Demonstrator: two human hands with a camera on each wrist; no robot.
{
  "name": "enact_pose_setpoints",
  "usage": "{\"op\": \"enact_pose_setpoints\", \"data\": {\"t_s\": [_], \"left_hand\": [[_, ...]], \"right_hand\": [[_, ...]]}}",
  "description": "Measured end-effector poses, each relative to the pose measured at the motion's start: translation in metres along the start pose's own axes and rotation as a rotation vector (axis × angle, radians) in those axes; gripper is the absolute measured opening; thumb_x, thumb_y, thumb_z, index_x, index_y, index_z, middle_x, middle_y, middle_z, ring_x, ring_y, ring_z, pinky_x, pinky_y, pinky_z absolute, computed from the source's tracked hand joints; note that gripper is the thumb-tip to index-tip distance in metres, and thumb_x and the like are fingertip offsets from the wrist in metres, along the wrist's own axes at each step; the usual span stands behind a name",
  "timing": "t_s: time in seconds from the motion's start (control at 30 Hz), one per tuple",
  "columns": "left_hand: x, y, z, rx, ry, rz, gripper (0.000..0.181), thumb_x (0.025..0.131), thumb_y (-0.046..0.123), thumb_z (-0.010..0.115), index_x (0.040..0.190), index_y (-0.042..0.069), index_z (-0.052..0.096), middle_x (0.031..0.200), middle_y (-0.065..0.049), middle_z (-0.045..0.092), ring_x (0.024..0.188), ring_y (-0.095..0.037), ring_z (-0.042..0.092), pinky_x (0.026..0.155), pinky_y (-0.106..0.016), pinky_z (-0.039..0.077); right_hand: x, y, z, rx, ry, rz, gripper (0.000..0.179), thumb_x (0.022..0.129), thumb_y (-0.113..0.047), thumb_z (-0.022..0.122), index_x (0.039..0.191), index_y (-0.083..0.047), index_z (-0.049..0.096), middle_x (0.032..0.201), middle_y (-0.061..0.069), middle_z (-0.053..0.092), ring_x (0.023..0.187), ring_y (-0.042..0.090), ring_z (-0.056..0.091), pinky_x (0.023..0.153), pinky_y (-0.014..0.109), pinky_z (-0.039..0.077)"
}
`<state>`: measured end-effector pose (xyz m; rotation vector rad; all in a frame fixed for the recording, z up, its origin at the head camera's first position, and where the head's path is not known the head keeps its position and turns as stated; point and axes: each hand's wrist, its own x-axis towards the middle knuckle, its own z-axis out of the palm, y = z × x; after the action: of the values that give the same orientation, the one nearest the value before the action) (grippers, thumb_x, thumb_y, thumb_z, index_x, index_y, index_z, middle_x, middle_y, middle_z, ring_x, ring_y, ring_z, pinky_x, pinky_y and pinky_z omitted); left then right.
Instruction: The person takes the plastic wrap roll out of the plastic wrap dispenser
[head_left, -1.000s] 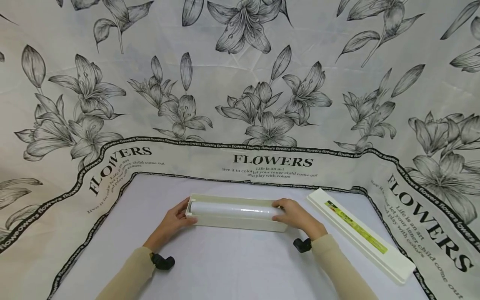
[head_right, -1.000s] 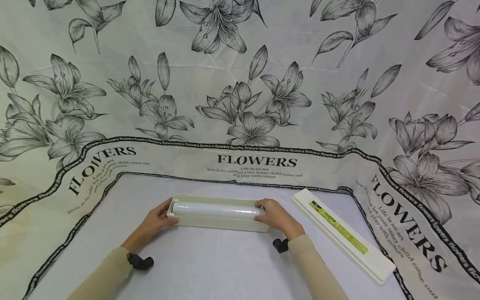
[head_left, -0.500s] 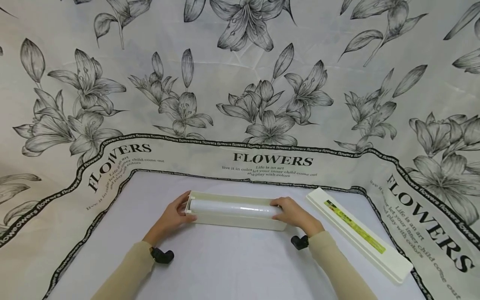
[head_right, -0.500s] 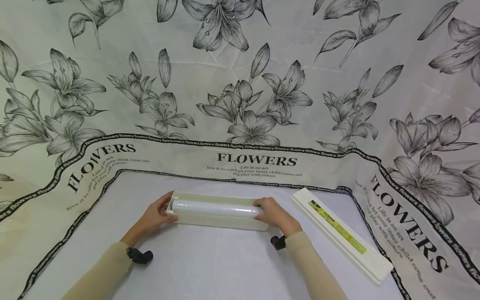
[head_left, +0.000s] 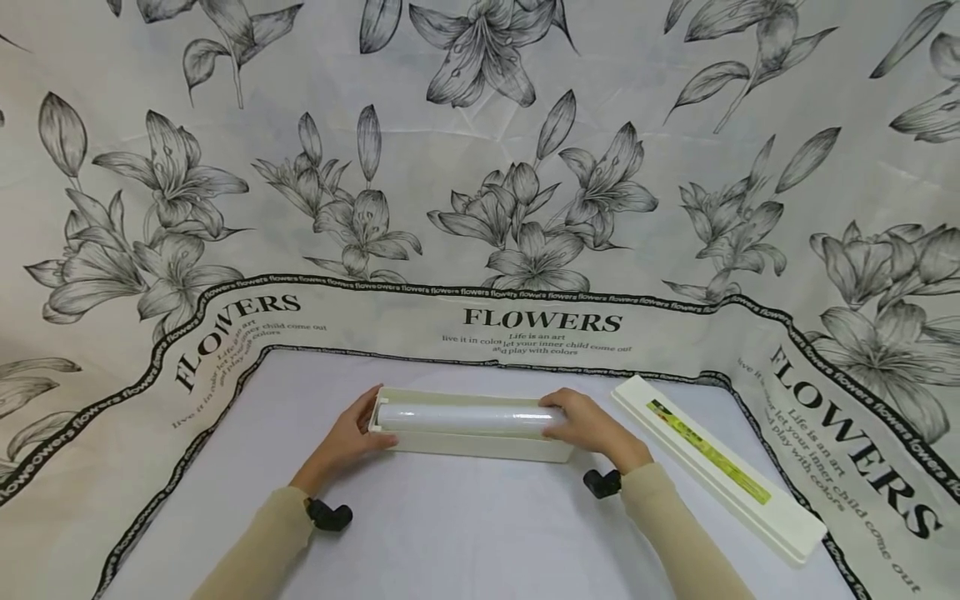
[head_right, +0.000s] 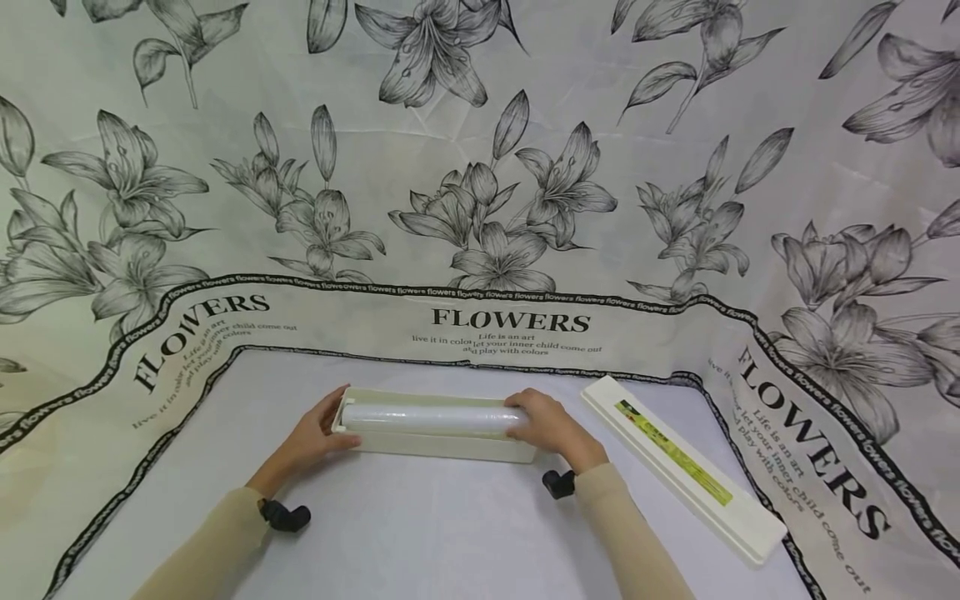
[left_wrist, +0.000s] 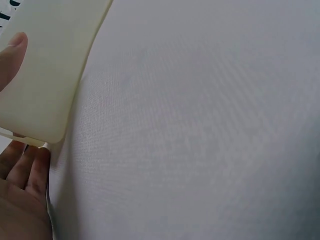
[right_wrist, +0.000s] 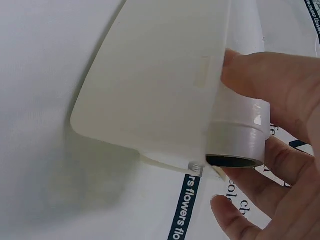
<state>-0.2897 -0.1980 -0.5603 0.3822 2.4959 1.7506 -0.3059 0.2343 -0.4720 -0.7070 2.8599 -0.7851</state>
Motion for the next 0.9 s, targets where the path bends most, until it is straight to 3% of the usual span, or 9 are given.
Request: {"op": "enact_pose_setpoints", "data": {"t_s": [0.27, 0.53, 0.9], "left_hand": [[-0.001, 0.004, 0.002, 0.037, 0.028, -0.026, 0.106, 0.08, 0.026, 0.089, 0.164, 0.01, 0.025, 0.159, -0.017, 0.044, 0.15, -0.038, 0.039, 0.124, -0.052, 0.03], [0.0, 0.005, 0.001, 0.016, 0.017, -0.034, 0.108, 0.08, 0.025, 0.09, 0.164, 0.013, 0.024, 0.162, -0.018, 0.039, 0.153, -0.038, 0.033, 0.125, -0.05, 0.027], [0.002, -0.004, -0.001, 0.02, 0.008, -0.059, 0.109, 0.08, 0.028, 0.09, 0.165, 0.017, 0.023, 0.163, -0.018, 0.038, 0.152, -0.038, 0.036, 0.124, -0.051, 0.029]], "right_hand": [[-0.008, -0.009, -0.009, 0.007, 0.05, -0.046, 0.044, 0.086, -0.014, 0.081, 0.126, -0.002, 0.068, 0.121, 0.015, 0.067, 0.105, 0.027, 0.064, 0.091, 0.046, 0.056], [-0.014, -0.014, -0.009, 0.026, 0.006, 0.01, 0.049, 0.087, -0.019, 0.081, 0.131, -0.004, 0.066, 0.124, 0.013, 0.066, 0.111, 0.026, 0.064, 0.094, 0.045, 0.056], [-0.016, -0.015, -0.005, 0.017, -0.016, 0.013, 0.053, 0.084, -0.022, 0.085, 0.131, -0.002, 0.068, 0.125, 0.013, 0.065, 0.107, 0.024, 0.063, 0.091, 0.043, 0.057]]}}
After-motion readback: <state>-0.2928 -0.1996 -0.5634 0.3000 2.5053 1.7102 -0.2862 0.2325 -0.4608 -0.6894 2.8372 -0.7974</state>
